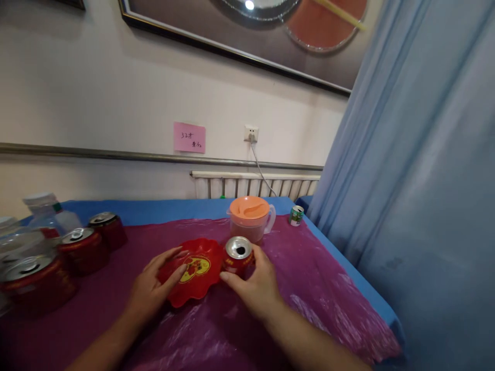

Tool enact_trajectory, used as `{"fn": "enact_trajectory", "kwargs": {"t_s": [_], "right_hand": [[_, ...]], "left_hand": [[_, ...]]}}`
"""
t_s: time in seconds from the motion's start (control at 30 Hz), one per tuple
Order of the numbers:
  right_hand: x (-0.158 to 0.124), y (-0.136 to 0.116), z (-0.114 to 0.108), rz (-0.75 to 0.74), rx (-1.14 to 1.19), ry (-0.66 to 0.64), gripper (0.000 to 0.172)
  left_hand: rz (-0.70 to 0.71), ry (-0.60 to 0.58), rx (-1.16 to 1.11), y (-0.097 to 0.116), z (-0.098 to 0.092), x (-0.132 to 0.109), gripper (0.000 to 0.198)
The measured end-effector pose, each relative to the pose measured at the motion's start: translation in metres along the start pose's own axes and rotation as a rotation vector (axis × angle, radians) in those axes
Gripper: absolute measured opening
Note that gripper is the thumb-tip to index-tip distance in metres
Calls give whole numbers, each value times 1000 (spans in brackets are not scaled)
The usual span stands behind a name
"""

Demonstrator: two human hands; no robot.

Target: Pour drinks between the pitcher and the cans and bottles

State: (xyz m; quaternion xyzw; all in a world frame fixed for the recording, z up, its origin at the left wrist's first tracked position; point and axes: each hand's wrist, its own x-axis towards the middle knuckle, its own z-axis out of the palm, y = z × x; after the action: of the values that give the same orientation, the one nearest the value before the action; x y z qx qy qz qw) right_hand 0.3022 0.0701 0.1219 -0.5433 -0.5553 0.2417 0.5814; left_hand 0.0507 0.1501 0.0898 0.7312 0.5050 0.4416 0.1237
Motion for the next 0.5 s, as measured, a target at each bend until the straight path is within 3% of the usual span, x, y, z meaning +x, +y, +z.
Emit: {"fn": "enact_trajectory", "kwargs": {"t_s": [0.13,0.27,0.4,0.5], "right_hand": [[17,39,-59,47,-181,127,64],[65,94,-110,130,-328,307,66],[113,145,-140,231,-417,428,61],[137,176,-149,298,-485,472,44]], "left_hand": [[-24,67,69,-2,1,3,48],[-22,76,105,-6,2,5,47],[-24,63,118,-8,2,7,47],[-32,58,132,-12,1,8,46]]}}
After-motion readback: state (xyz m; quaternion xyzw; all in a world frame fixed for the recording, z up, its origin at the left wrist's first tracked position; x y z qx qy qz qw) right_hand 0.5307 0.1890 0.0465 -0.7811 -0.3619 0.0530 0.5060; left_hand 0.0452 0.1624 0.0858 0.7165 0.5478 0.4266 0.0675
